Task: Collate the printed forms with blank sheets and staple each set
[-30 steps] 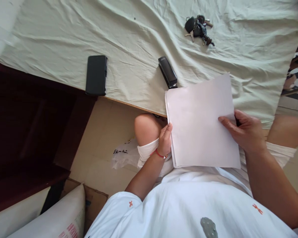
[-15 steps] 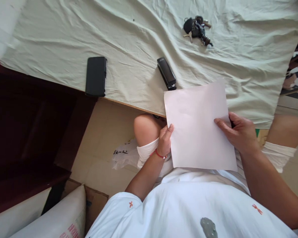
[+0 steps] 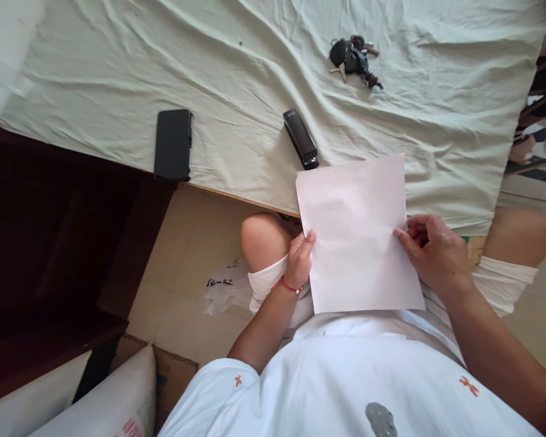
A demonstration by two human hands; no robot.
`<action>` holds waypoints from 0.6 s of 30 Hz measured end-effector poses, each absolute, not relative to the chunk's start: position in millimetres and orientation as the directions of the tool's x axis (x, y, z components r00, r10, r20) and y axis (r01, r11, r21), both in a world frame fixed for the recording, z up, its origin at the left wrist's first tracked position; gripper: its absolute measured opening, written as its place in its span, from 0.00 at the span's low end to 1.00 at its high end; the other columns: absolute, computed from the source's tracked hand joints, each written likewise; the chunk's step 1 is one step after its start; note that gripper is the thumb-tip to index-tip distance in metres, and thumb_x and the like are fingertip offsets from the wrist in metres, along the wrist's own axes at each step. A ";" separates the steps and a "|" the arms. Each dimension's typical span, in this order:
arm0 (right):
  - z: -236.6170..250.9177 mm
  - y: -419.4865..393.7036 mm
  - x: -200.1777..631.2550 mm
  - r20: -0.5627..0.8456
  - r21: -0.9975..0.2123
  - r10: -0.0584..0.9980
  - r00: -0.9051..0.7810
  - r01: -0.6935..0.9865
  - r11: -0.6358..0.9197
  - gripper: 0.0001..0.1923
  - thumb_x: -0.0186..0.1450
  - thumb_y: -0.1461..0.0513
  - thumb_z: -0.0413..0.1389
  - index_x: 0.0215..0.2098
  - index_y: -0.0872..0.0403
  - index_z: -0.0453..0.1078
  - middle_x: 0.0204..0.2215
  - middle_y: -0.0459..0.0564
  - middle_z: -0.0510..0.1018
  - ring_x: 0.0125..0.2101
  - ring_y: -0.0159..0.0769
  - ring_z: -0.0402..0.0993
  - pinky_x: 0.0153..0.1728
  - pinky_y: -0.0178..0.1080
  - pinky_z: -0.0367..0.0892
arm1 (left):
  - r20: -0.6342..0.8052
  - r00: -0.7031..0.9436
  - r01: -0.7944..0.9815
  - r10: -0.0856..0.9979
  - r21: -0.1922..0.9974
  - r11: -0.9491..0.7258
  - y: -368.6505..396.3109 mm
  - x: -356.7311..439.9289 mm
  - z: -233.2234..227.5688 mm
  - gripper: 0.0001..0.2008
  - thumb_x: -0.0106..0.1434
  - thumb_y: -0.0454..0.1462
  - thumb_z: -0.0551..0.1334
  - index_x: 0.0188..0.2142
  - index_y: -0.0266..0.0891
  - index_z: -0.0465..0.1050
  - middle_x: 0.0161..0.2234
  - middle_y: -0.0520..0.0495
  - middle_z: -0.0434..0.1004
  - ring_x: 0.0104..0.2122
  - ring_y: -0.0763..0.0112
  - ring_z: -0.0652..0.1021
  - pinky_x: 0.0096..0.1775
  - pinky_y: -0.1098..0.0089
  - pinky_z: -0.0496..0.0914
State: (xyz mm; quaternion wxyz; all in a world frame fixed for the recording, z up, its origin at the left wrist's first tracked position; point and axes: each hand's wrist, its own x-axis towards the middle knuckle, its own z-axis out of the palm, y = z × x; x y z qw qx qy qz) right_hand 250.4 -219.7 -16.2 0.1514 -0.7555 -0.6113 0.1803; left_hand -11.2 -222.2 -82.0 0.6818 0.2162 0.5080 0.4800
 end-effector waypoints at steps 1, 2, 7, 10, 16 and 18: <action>-14.8 -225.9 253.7 -0.119 -0.420 0.977 0.175 0.883 -0.209 0.16 0.67 0.49 0.57 0.43 0.52 0.72 0.34 0.49 0.78 0.31 0.36 0.71 0.35 0.39 0.62 | -0.488 0.026 -0.433 0.872 0.781 0.450 -222.6 -12.1 -81.7 0.22 0.62 0.54 0.69 0.44 0.38 0.82 0.40 0.45 0.86 0.45 0.59 0.83 0.52 0.63 0.73; -12.7 -232.1 256.7 -0.139 -0.395 0.978 0.156 0.897 -0.199 0.16 0.68 0.48 0.56 0.41 0.52 0.73 0.34 0.50 0.79 0.31 0.37 0.72 0.34 0.39 0.61 | -0.489 0.033 -0.433 0.872 0.779 0.453 -223.0 -13.1 -81.2 0.22 0.62 0.54 0.69 0.44 0.38 0.82 0.41 0.45 0.86 0.45 0.60 0.83 0.53 0.63 0.73; -0.8 -257.5 266.0 -0.154 -0.390 0.987 0.050 0.915 -0.107 0.22 0.71 0.45 0.51 0.39 0.51 0.77 0.33 0.52 0.82 0.31 0.42 0.76 0.32 0.40 0.62 | -0.489 0.040 -0.391 0.871 0.795 0.464 -226.5 -19.0 -77.3 0.22 0.63 0.53 0.69 0.44 0.37 0.82 0.40 0.45 0.86 0.45 0.60 0.83 0.51 0.64 0.73; -3.5 -267.6 270.2 -0.293 -0.437 0.953 0.070 0.877 -0.199 0.24 0.69 0.41 0.52 0.40 0.50 0.78 0.33 0.53 0.83 0.32 0.47 0.79 0.31 0.42 0.64 | -0.505 0.031 -0.362 0.863 0.799 0.481 -229.1 -21.6 -72.4 0.22 0.62 0.53 0.70 0.44 0.37 0.82 0.39 0.45 0.86 0.43 0.60 0.84 0.50 0.63 0.74; -27.1 -276.3 269.5 -0.655 -0.756 0.738 -0.165 0.130 -0.642 0.26 0.63 0.43 0.63 0.50 0.51 0.75 0.51 0.55 0.82 0.49 0.46 0.81 0.50 0.46 0.75 | -0.549 0.044 -0.342 0.835 0.777 0.528 -234.7 -18.0 -54.7 0.24 0.57 0.52 0.73 0.43 0.36 0.81 0.37 0.44 0.86 0.45 0.56 0.84 0.50 0.60 0.75; -29.4 -275.4 266.2 -0.682 -0.694 0.701 -0.207 -0.121 -0.710 0.28 0.60 0.45 0.66 0.52 0.51 0.75 0.50 0.55 0.82 0.46 0.44 0.82 0.50 0.46 0.76 | -0.560 0.011 -0.322 0.828 0.782 0.533 -237.4 -14.8 -49.0 0.24 0.55 0.53 0.74 0.41 0.36 0.81 0.37 0.43 0.86 0.45 0.54 0.84 0.49 0.59 0.76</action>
